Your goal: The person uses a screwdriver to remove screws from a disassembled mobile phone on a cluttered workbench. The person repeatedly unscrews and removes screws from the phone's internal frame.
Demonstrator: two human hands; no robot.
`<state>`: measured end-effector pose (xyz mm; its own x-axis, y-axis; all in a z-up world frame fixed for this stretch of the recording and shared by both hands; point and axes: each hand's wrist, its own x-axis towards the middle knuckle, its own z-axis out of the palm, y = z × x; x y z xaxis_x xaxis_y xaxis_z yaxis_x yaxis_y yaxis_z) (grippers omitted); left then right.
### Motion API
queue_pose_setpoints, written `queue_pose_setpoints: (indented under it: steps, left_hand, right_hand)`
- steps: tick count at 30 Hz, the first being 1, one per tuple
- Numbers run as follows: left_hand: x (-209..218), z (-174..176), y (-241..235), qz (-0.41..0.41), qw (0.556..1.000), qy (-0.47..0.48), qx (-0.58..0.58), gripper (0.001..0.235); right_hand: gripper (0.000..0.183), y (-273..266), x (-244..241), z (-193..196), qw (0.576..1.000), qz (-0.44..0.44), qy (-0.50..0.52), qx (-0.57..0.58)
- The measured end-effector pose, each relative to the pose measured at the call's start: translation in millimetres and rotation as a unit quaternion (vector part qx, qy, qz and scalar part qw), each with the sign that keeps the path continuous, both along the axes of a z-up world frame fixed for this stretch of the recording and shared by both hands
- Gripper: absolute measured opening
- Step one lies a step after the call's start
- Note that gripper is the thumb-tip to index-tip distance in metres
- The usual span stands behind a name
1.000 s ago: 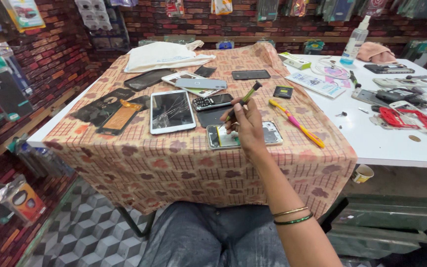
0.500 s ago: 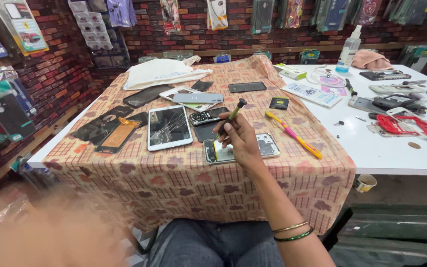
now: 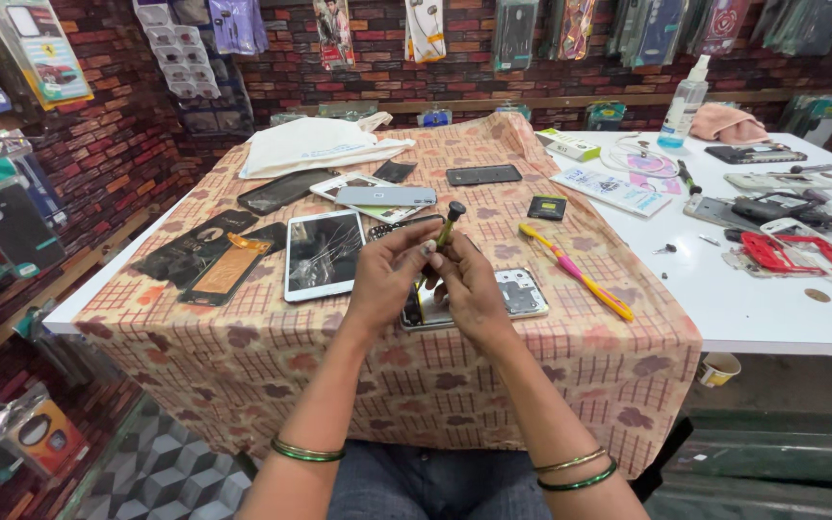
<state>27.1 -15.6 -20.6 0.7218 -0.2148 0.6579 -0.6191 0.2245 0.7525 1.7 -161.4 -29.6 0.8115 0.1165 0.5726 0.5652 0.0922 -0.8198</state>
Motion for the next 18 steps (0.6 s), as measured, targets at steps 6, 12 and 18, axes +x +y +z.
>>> queue_pose_setpoints:
  steps: [6,12,18]
  left_hand:
    - [12,-13,7,-0.079,0.996,0.009,-0.045,0.033]
    - [8,-17,7,-0.087,0.995,0.003,-0.049,0.035]
    - [2,-10,9,-0.089,0.996,0.004,-0.028,0.028]
  right_hand:
    - [0.027,1,2,-4,1.000,-0.024,-0.009,-0.015]
    - [0.022,4,9,-9,0.996,-0.036,-0.075,-0.033]
    - [0.018,8,10,-9,0.977,-0.132,-0.096,-0.133]
